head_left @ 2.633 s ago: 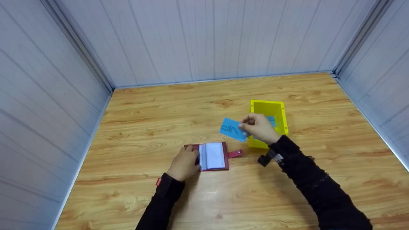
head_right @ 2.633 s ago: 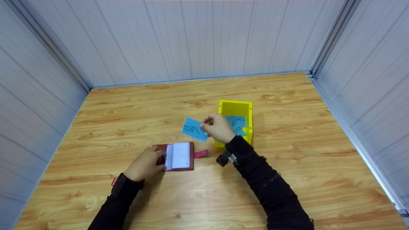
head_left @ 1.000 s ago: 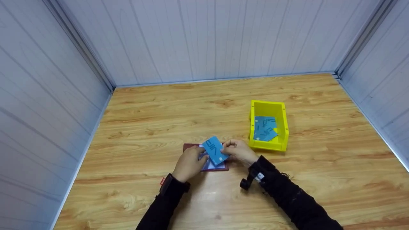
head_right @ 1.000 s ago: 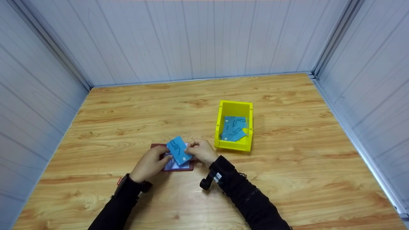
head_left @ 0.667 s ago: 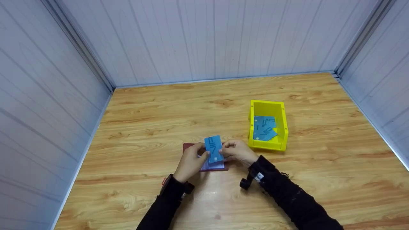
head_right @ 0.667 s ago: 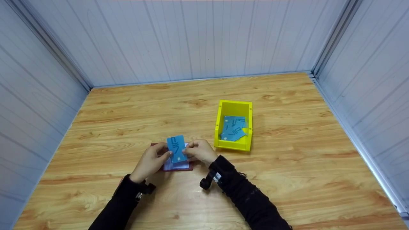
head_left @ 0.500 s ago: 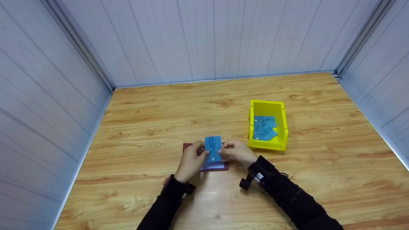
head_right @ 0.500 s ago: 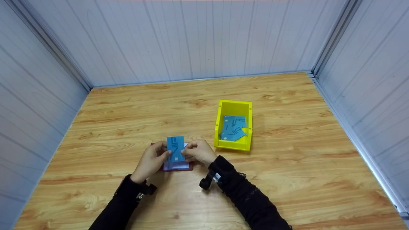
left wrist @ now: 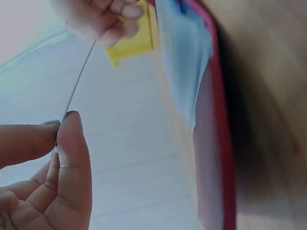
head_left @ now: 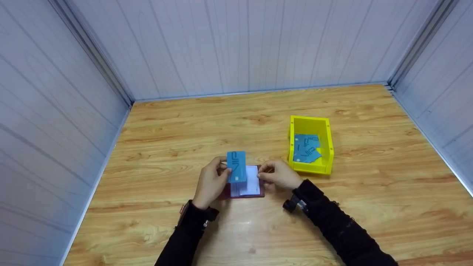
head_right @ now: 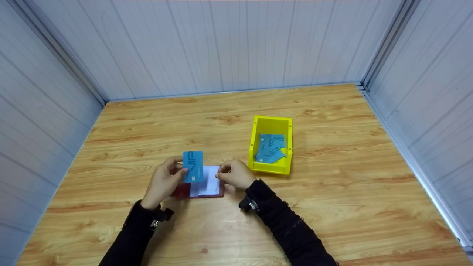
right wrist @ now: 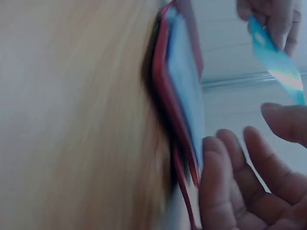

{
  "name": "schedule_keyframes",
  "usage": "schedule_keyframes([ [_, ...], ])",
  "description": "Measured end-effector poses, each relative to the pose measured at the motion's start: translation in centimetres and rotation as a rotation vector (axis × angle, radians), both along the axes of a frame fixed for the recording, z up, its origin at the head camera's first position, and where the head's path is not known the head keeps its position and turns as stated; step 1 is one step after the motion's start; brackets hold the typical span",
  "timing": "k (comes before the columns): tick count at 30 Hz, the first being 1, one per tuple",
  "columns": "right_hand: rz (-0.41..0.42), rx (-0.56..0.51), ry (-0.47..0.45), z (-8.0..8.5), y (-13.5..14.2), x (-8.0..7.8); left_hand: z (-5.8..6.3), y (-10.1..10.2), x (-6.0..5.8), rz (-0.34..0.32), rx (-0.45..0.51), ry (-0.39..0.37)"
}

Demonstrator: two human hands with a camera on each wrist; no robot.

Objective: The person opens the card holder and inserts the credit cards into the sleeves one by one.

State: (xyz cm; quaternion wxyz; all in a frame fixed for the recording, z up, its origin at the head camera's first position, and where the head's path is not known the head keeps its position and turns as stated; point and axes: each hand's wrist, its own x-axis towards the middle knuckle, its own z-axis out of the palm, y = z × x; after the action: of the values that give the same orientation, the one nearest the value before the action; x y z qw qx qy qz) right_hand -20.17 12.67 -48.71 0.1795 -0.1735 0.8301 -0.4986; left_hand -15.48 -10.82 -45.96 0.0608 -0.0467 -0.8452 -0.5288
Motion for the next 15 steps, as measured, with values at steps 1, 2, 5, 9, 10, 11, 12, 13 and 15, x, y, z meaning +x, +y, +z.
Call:
schedule_keyframes([
  [1,0.017,0.049,0.038,0.1,0.1,0.0,0.1,-0.2,0.0,0.005,-0.004,0.002],
  [2,0.035,0.093,0.074,0.1,0.2,-0.1,0.2,-0.4,0.0,0.009,-0.007,0.000],
  [5,0.076,0.179,0.131,0.2,0.3,-0.1,0.3,-1.0,-0.1,0.019,-0.032,-0.015],
  [9,0.100,0.246,0.174,0.0,0.2,-0.2,0.0,-1.6,-0.3,0.014,-0.074,-0.064],
  [10,0.104,0.258,0.184,-0.1,0.2,-0.2,-0.1,-1.8,-0.4,0.010,-0.084,-0.077],
  [11,0.106,0.270,0.194,-0.1,0.2,-0.2,-0.3,-1.9,-0.5,0.004,-0.093,-0.088],
  [12,0.109,0.281,0.203,-0.2,0.1,-0.2,-0.5,-2.0,-0.6,-0.001,-0.099,-0.103],
  [13,0.111,0.286,0.208,-0.2,0.1,-0.2,-0.7,-2.2,-0.6,-0.008,-0.104,-0.114],
  [15,0.116,0.297,0.217,-0.2,0.0,-0.2,-0.9,-2.3,-0.7,-0.015,-0.111,-0.135],
])
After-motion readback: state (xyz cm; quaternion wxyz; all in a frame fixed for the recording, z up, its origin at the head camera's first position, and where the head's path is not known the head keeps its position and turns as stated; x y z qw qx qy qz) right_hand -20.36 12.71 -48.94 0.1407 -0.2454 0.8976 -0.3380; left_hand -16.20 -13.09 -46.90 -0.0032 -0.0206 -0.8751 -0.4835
